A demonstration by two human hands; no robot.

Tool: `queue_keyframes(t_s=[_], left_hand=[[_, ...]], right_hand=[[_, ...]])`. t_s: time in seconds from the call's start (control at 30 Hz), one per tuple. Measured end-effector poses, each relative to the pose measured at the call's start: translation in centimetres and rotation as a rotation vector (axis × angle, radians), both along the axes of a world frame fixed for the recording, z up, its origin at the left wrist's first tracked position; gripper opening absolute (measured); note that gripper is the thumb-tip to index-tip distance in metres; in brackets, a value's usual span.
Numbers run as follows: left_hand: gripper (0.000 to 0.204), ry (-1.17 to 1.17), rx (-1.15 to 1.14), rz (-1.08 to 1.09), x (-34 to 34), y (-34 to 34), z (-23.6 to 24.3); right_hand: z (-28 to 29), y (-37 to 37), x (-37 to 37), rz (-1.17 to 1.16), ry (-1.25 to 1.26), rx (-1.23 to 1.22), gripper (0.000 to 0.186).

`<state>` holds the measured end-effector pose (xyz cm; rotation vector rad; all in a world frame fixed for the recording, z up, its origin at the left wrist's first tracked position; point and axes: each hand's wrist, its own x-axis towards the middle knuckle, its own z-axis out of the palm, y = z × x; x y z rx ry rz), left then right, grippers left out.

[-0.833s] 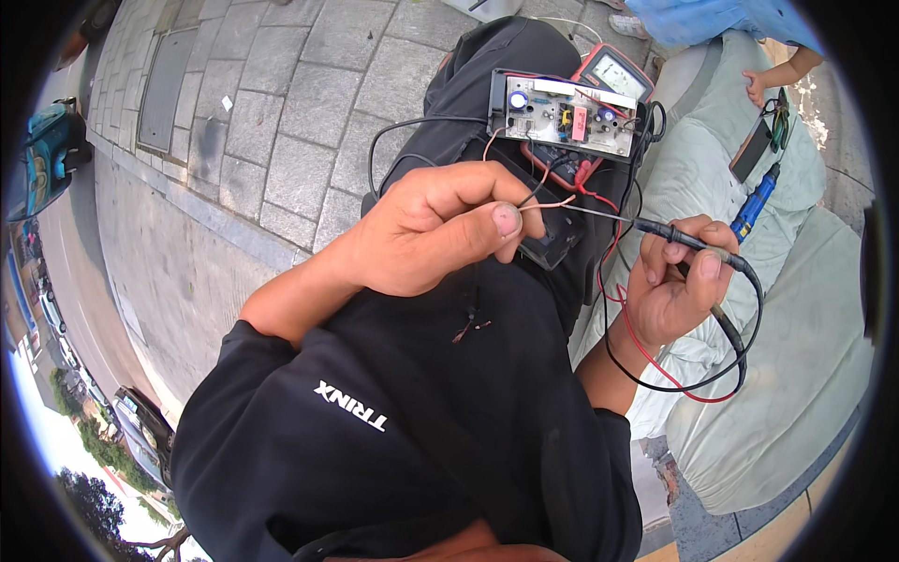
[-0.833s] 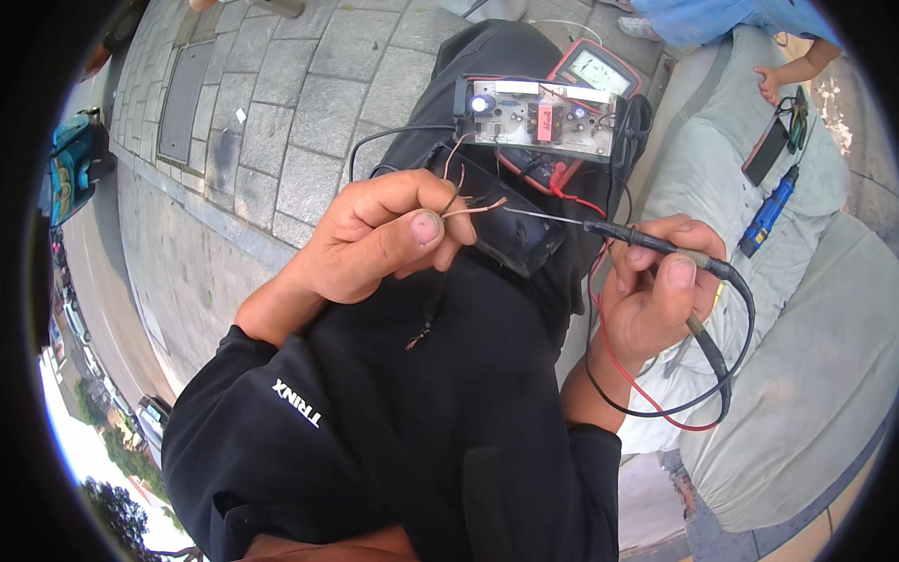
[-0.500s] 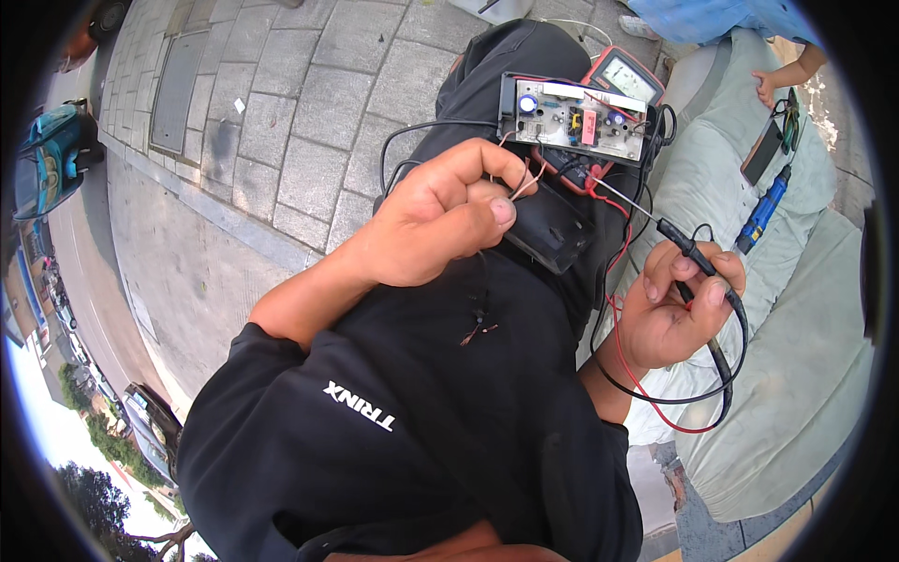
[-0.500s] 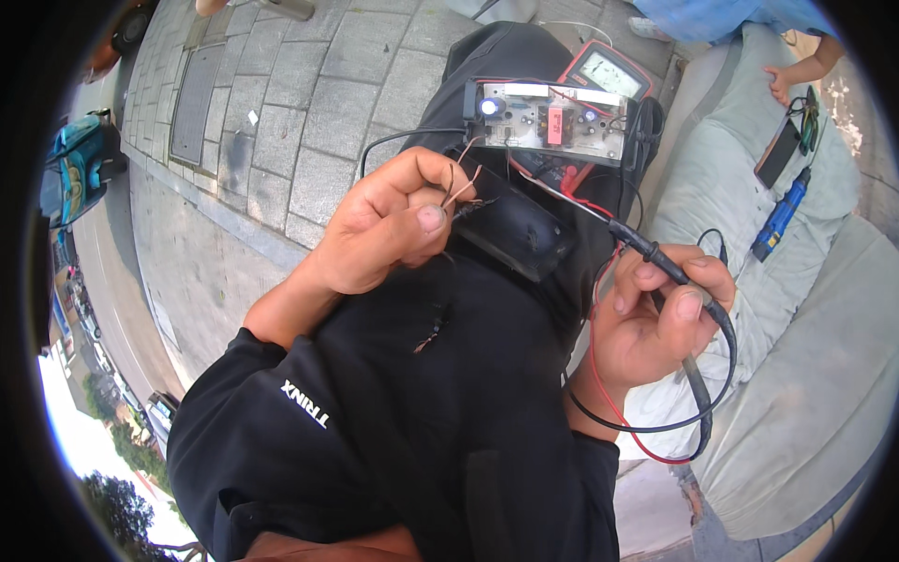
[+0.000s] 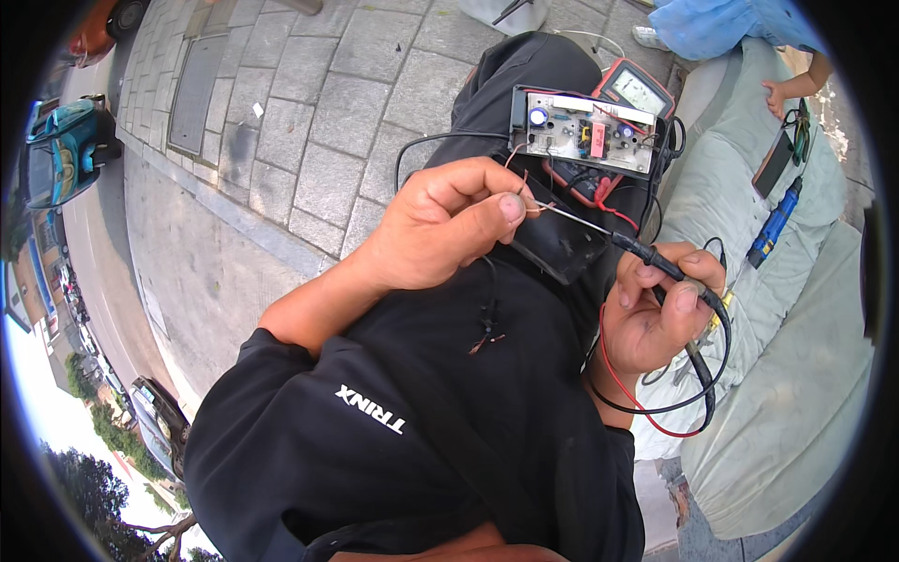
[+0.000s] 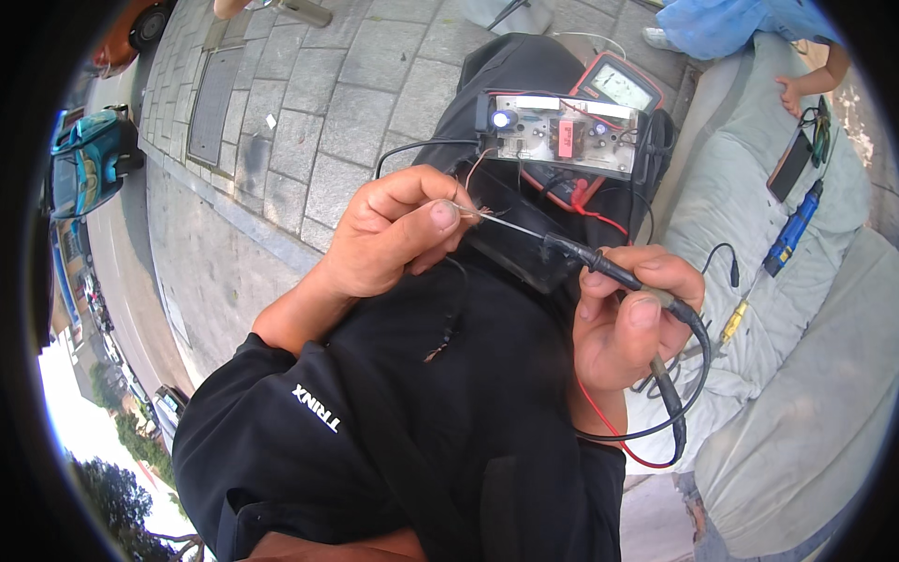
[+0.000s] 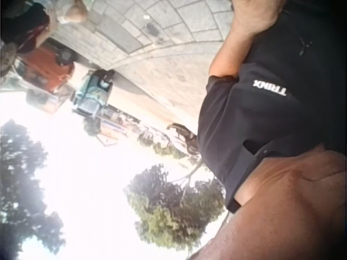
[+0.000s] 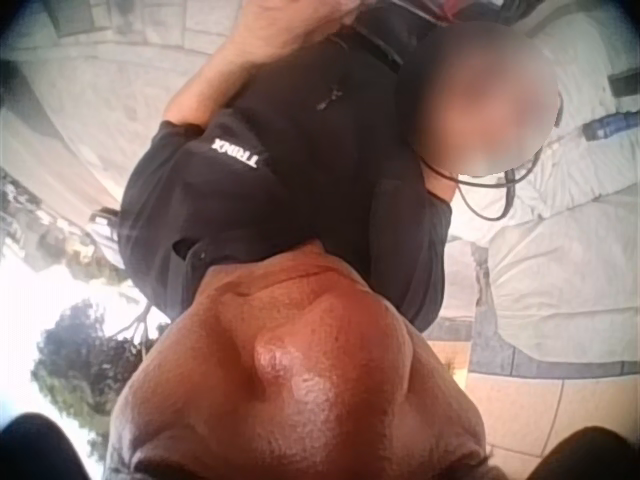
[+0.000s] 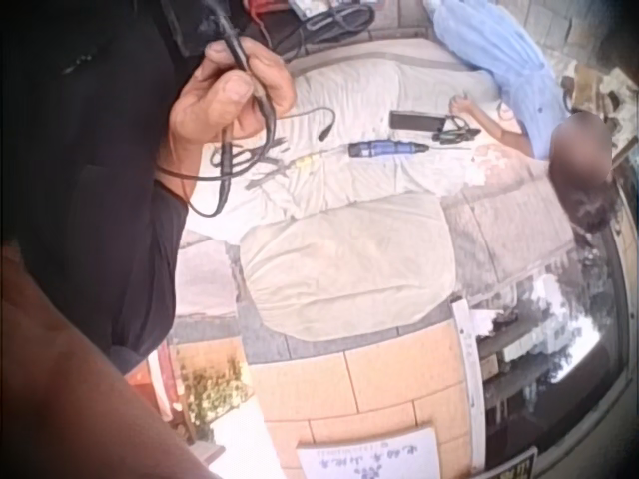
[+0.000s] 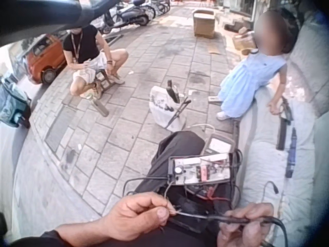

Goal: The person sits on the ground and uses a multimeter to test an electronic device and a power adapter. They connect probes to various points on the device and adapter, observe readings, and then pack the multimeter away.

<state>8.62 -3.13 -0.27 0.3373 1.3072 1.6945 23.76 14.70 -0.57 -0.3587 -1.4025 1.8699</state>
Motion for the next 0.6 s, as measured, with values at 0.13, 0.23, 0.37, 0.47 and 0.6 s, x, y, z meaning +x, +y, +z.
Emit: queue_keyframes(t_s=[0.13,0.23,0.37,0.47,0.6], left_hand=[[0.021,-0.002,0.045,-0.056,-0.2,-0.3,-0.3],[0.021,-0.046,-0.03,-0.122,-0.7,-0.7,0.8],[0.02,-0.019,-0.065,-0.147,-0.7,-0.7,1.2],[0.02,-0.012,-0.046,-0.133,-0.7,-0.7,1.0],[0.019,-0.007,0.026,-0.046,0.1,-0.6,0.4]], right_hand=[[-0.1,0.0,-0.3,-0.028,-0.026,-0.06,0.03],[-0.5,0.4,-0.4,0.019,0.022,-0.141,0.028],[-1.2,0.5,-0.6,0.065,-0.004,-0.194,0.025],[-1.9,0.6,-0.6,0.092,-0.015,-0.125,0.025],[-2.2,0.7,-0.6,0.106,-0.021,-0.135,0.025]])
